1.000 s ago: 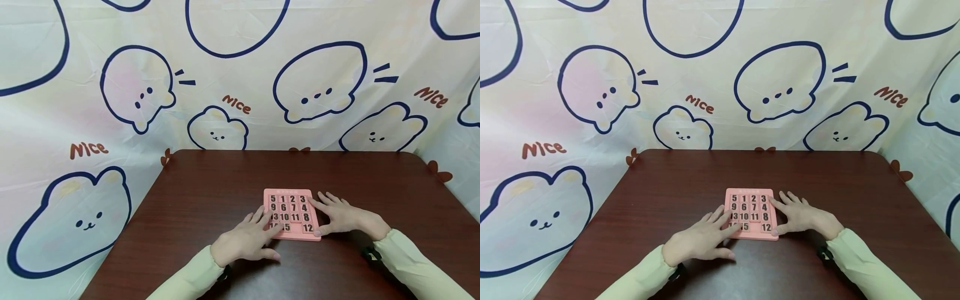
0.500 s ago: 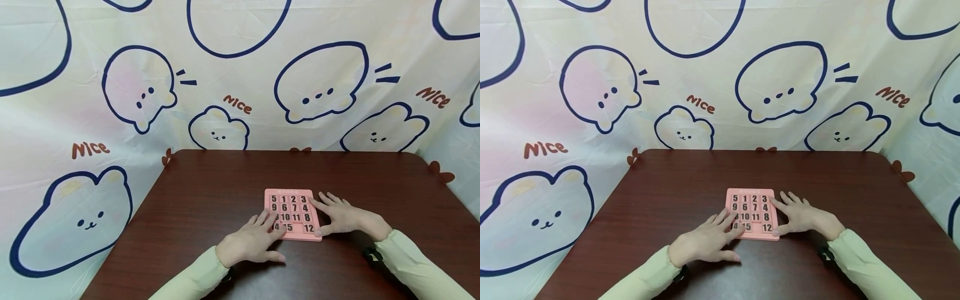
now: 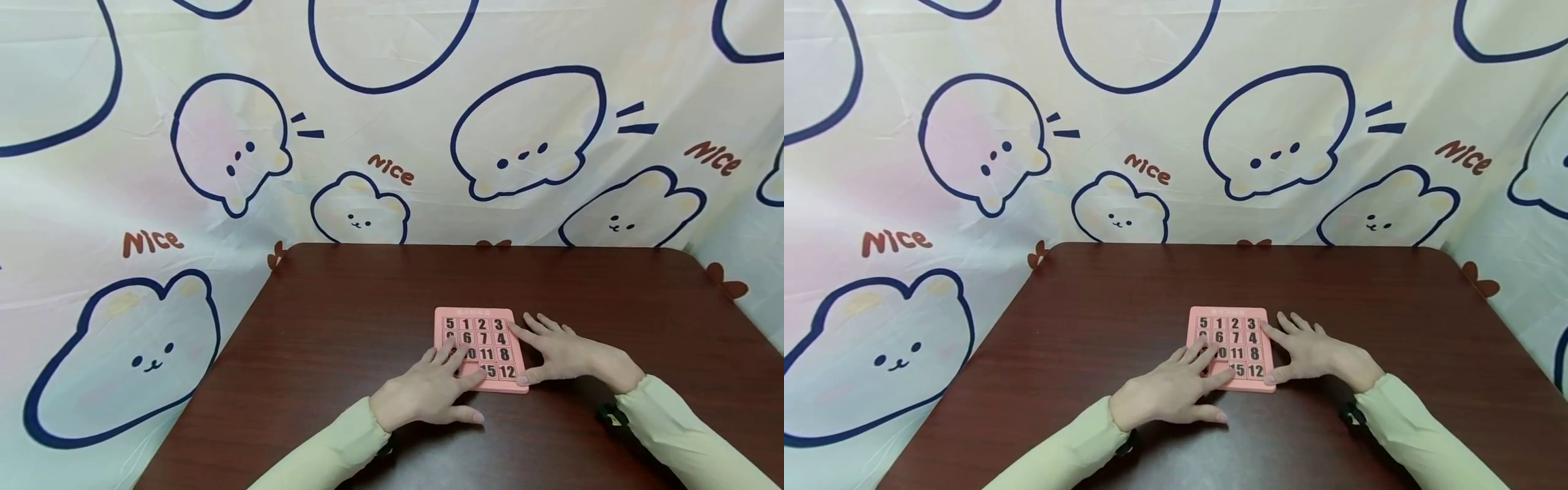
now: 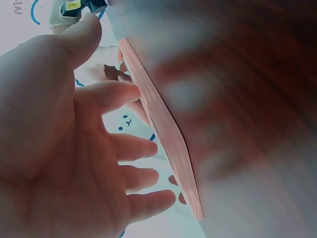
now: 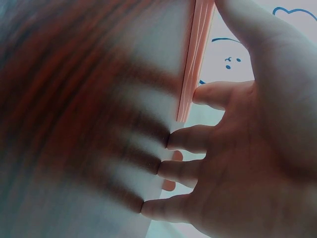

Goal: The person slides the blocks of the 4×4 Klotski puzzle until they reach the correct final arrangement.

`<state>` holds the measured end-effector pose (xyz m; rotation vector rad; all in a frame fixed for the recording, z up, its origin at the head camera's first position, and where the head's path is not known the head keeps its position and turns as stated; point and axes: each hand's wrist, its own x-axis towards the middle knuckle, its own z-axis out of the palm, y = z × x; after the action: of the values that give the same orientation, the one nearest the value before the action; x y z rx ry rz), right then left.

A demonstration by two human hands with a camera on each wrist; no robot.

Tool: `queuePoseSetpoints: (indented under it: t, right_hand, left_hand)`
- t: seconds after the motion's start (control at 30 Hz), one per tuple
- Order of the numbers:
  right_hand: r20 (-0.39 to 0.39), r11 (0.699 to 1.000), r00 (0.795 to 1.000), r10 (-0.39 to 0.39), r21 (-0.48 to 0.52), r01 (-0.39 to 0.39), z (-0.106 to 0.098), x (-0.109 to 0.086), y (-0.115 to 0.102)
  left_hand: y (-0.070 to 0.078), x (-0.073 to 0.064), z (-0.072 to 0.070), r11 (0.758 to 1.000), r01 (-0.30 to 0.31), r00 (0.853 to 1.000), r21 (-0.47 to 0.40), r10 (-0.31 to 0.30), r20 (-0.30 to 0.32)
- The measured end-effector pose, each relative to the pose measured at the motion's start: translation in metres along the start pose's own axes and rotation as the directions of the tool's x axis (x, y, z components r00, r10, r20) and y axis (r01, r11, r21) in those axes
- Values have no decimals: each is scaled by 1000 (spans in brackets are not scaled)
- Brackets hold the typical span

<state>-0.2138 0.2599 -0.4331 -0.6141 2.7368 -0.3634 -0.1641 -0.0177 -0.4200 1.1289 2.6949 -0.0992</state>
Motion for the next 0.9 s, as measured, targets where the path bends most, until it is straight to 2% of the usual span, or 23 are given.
queuePoseSetpoints:
  t: [0.23,0.43,0.6,0.73,0.9]
  right_hand:
    - [0,1000,1000,-9,-2,9,-1,-1,0]
    - [8,1000,1000,0,2,0,1,1,0]
    - [16,1000,1000,11,9,-11,2,2,-1]
    - [19,1000,1000,15,10,-15,2,1,-1]
    - [16,1000,1000,21,4,-21,2,1,-1]
  left_hand:
    - [1,2,-7,999,-2,1000,-36,2,24]
    - [-14,-15,-18,995,59,998,-80,-57,27]
    - [-24,-30,-21,989,113,992,-97,-106,72]
    - [-27,-34,-20,989,125,988,-84,-116,101]
    - [-28,-33,-17,990,126,987,-69,-118,108]
